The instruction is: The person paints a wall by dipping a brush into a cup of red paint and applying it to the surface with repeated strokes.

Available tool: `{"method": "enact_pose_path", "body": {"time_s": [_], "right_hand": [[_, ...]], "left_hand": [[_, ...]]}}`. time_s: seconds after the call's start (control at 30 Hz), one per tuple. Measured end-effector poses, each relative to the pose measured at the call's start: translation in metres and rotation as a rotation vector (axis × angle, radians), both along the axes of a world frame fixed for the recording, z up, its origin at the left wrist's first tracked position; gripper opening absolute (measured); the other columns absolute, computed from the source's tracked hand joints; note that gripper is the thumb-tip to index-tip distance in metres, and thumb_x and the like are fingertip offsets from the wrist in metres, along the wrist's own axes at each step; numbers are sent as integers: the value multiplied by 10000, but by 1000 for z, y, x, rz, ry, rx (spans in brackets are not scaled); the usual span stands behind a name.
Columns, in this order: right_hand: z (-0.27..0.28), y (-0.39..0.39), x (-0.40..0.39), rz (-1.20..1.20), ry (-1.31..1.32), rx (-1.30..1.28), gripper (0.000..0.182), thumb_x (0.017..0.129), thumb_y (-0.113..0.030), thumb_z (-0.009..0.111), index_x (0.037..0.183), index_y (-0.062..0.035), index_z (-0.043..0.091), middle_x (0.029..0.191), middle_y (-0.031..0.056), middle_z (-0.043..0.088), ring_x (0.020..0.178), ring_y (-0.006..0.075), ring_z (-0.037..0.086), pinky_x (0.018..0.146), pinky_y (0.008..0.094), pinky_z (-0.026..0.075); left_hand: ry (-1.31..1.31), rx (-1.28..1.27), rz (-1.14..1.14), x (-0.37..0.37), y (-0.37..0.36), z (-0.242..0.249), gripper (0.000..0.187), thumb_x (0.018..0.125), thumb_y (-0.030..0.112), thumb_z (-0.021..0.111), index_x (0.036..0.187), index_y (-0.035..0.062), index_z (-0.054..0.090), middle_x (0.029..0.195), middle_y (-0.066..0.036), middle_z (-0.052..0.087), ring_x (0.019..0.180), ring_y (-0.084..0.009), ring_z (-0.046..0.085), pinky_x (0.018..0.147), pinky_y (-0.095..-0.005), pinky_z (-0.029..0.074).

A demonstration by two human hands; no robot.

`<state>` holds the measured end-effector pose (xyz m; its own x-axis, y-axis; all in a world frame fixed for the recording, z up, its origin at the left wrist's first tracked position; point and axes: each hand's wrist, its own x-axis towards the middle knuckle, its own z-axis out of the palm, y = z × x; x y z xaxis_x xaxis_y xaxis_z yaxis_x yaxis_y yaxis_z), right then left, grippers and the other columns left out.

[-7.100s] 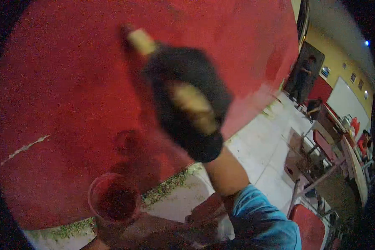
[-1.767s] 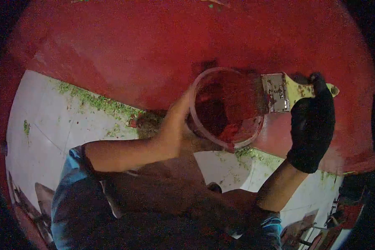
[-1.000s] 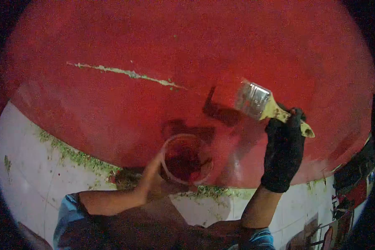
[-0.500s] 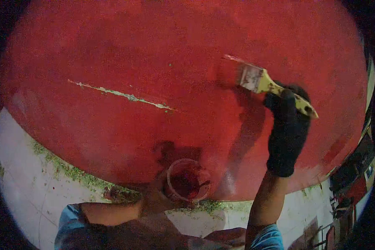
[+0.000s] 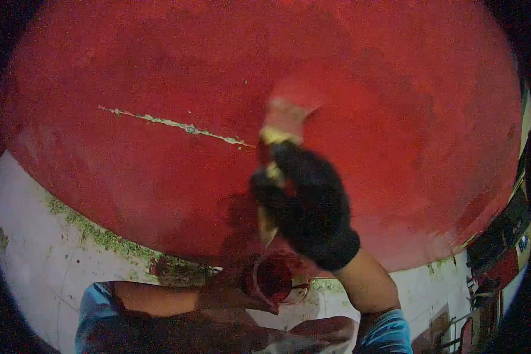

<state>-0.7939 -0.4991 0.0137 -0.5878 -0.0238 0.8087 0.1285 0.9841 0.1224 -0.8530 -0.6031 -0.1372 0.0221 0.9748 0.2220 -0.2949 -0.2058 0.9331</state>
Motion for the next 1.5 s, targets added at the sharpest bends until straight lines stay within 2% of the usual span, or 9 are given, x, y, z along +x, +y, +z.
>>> {"method": "enact_pose_path", "body": {"time_s": [0.13, 0.33, 0.47, 0.6, 0.77, 0.83, 1.03, 1.27, 1.5], "right_hand": [[0, -15, 12, 191, -313, -207, 252, 764, -203, 639, 959, -54, 587, 960, 110, 601, 918, 247, 569, 802, 346, 442], [49, 25, 33, 79, 486, 117, 132, 768, -38, 593, 899, -34, 606, 923, 112, 606, 831, 243, 583, 726, 346, 468], [9, 16, 31, 5, 142, 3, 172, 757, -98, 619, 919, -38, 610, 943, 122, 605, 846, 265, 578, 768, 359, 453], [-6, -2, 38, 206, -127, -345, 173, 763, -100, 615, 928, -49, 601, 943, 100, 602, 853, 273, 572, 792, 328, 441], [44, 34, 60, -68, 470, -133, 90, 817, -73, 569, 902, -62, 595, 941, 64, 602, 817, 151, 556, 723, 269, 445], [49, 36, 67, -162, 545, 330, 116, 823, -41, 544, 928, -44, 594, 948, 57, 597, 836, 154, 553, 741, 269, 444], [-13, 14, 49, 154, 3, -186, 138, 793, -120, 595, 905, -40, 599, 903, 86, 601, 815, 197, 571, 746, 319, 457], [31, 52, 78, -185, 715, 78, 111, 808, -83, 590, 907, -33, 588, 899, 66, 603, 763, 188, 565, 710, 299, 452], [-19, 24, 60, 98, -43, -20, 170, 799, -197, 547, 934, -112, 605, 943, 107, 590, 812, 271, 563, 741, 353, 458]], "left_hand": [[138, -191, -248, -1, 1, -11, 865, 590, 149, 803, 1293, 107, 299, 1274, -72, 401, 1151, -180, 405, 918, -313, 407], [-282, -383, -243, -1, -19, 29, 917, 575, 8, 783, 1316, 155, 262, 1277, -55, 384, 1176, -180, 376, 917, -310, 422], [-385, -736, -192, 5, -20, 49, 916, 576, -14, 773, 1315, 156, 259, 1272, -45, 385, 1173, -185, 380, 922, -313, 422], [-207, -318, -264, -1, -13, 11, 884, 600, -9, 759, 1313, 149, 261, 1267, -44, 391, 1170, -183, 384, 938, -314, 413], [-609, -567, -385, 4, -6, 11, 792, 622, 67, 766, 1279, 104, 327, 1257, -51, 411, 1143, -175, 418, 958, -321, 390], [-302, -338, -287, 1, -13, 12, 780, 619, 90, 772, 1270, 99, 341, 1259, -55, 416, 1131, -177, 431, 963, -327, 384], [-179, -83, -481, 1, 3, -5, 791, 594, 132, 794, 1255, 74, 363, 1251, -77, 442, 1123, -193, 453, 986, -341, 357], [-284, -119, -339, 7, -10, -2, 774, 609, 120, 782, 1258, 67, 362, 1241, -89, 451, 1128, -200, 455, 973, -347, 381], [-279, -44, -440, 6, 1, -19, 703, 671, 151, 738, 1259, 59, 363, 1239, -96, 456, 1115, -210, 469, 957, -366, 398]]}}
